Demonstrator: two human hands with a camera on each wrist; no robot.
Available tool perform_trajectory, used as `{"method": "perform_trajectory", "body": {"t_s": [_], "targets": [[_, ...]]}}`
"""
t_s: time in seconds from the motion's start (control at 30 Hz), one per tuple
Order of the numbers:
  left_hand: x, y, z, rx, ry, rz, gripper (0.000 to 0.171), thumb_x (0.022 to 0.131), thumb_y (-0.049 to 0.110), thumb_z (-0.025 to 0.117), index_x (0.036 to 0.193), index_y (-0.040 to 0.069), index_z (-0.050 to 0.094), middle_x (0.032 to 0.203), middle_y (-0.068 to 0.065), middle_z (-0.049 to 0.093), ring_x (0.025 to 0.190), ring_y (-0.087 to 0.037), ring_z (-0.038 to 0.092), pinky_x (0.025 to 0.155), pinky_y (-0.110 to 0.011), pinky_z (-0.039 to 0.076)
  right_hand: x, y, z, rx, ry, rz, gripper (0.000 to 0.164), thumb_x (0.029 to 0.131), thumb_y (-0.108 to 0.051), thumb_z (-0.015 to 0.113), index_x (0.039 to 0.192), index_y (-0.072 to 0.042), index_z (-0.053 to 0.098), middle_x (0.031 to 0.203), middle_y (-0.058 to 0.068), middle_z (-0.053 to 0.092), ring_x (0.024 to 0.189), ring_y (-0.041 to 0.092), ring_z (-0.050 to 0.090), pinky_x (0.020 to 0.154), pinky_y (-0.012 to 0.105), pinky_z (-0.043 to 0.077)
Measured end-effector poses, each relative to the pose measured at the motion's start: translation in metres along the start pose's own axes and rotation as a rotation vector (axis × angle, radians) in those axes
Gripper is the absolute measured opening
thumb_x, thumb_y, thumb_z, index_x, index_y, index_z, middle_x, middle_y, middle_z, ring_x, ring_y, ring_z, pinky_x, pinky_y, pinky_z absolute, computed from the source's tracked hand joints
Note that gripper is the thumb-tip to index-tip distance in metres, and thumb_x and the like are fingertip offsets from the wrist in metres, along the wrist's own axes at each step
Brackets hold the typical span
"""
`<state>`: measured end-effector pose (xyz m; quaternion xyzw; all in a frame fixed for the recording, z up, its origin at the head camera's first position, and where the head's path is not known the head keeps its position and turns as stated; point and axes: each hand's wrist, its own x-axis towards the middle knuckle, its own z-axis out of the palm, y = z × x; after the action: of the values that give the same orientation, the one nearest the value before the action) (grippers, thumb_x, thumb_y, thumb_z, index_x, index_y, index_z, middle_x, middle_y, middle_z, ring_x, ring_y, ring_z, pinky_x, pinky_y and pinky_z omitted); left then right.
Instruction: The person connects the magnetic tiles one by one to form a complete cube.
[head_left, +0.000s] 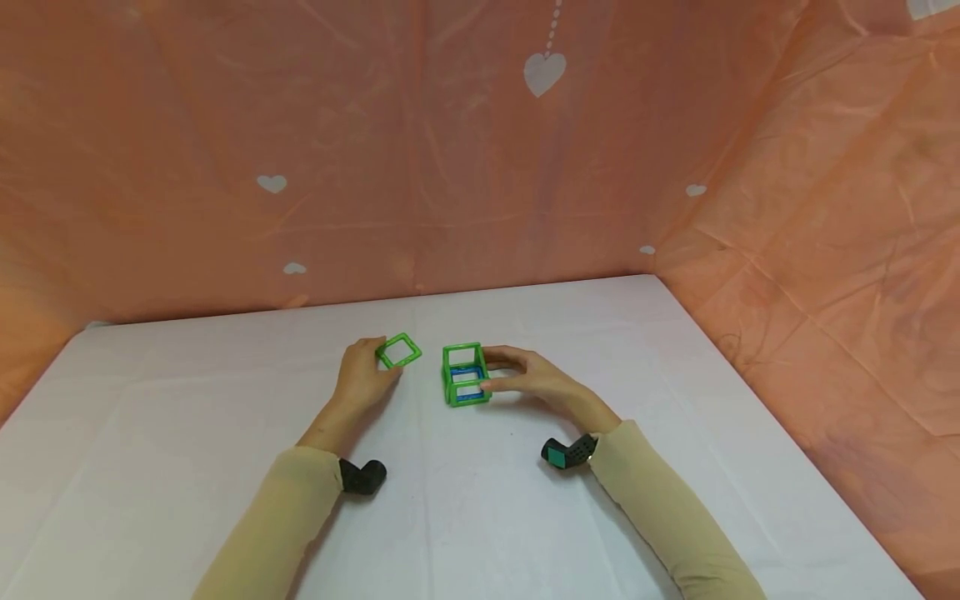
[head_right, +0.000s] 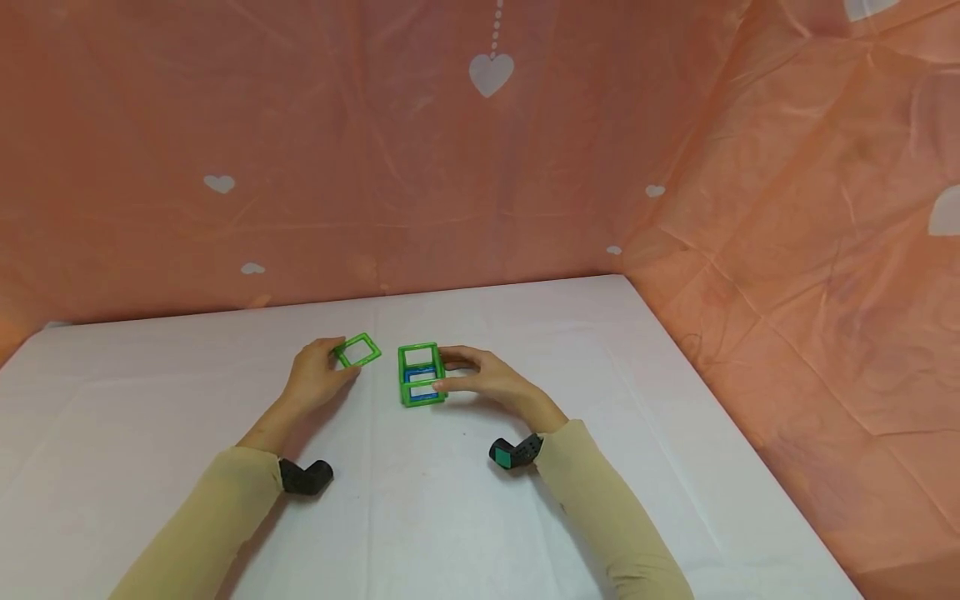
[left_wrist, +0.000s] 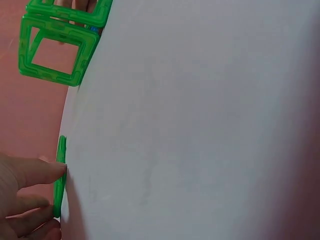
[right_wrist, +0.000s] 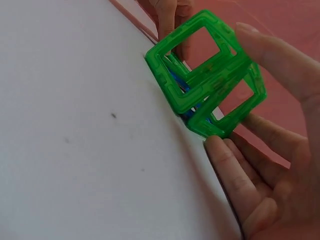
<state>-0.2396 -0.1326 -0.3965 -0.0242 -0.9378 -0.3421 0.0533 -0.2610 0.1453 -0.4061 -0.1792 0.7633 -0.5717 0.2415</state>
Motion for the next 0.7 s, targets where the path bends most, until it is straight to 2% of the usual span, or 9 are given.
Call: {"method": "perform_trajectory", "body": {"t_s": [0.4, 0.53, 0.7], "targets": [[0.000, 0.000, -0.002, -0.021, 0.013, 0.006, 0.052, 0.082, 0.006, 0.069, 0.125, -0.017, 0.052, 0.125, -0.036, 0.051, 0.118, -0.047, 0.048, 0.102, -0.053, 0.037, 0.001, 0.001, -0.001, 0.010, -0.006, 0.011, 0.072, 0.081, -0.028, 0.078, 0.143, -0.015, 0.045, 0.138, 0.004, 0.052, 0.130, 0.019, 0.045, 0.111, 0.043, 0.031], [-0.002, 0.002, -0.003, -0.063, 0.026, 0.013, 0.052, 0.081, 0.008, 0.070, 0.125, -0.014, 0.054, 0.124, -0.034, 0.053, 0.118, -0.046, 0.049, 0.102, -0.053, 0.038, 0.001, 0.002, 0.000, 0.022, -0.008, 0.022, 0.072, 0.080, -0.028, 0.078, 0.143, -0.015, 0.045, 0.138, 0.003, 0.052, 0.130, 0.019, 0.044, 0.112, 0.043, 0.031], [-0.003, 0.014, -0.006, -0.152, 0.014, 0.038, 0.053, 0.084, 0.012, 0.071, 0.130, -0.008, 0.053, 0.131, -0.027, 0.052, 0.120, -0.042, 0.050, 0.101, -0.050, 0.042, 0.000, 0.001, -0.001, 0.022, -0.002, 0.019, 0.073, 0.080, -0.028, 0.078, 0.143, -0.015, 0.044, 0.139, 0.004, 0.051, 0.130, 0.019, 0.043, 0.112, 0.043, 0.030]]}}
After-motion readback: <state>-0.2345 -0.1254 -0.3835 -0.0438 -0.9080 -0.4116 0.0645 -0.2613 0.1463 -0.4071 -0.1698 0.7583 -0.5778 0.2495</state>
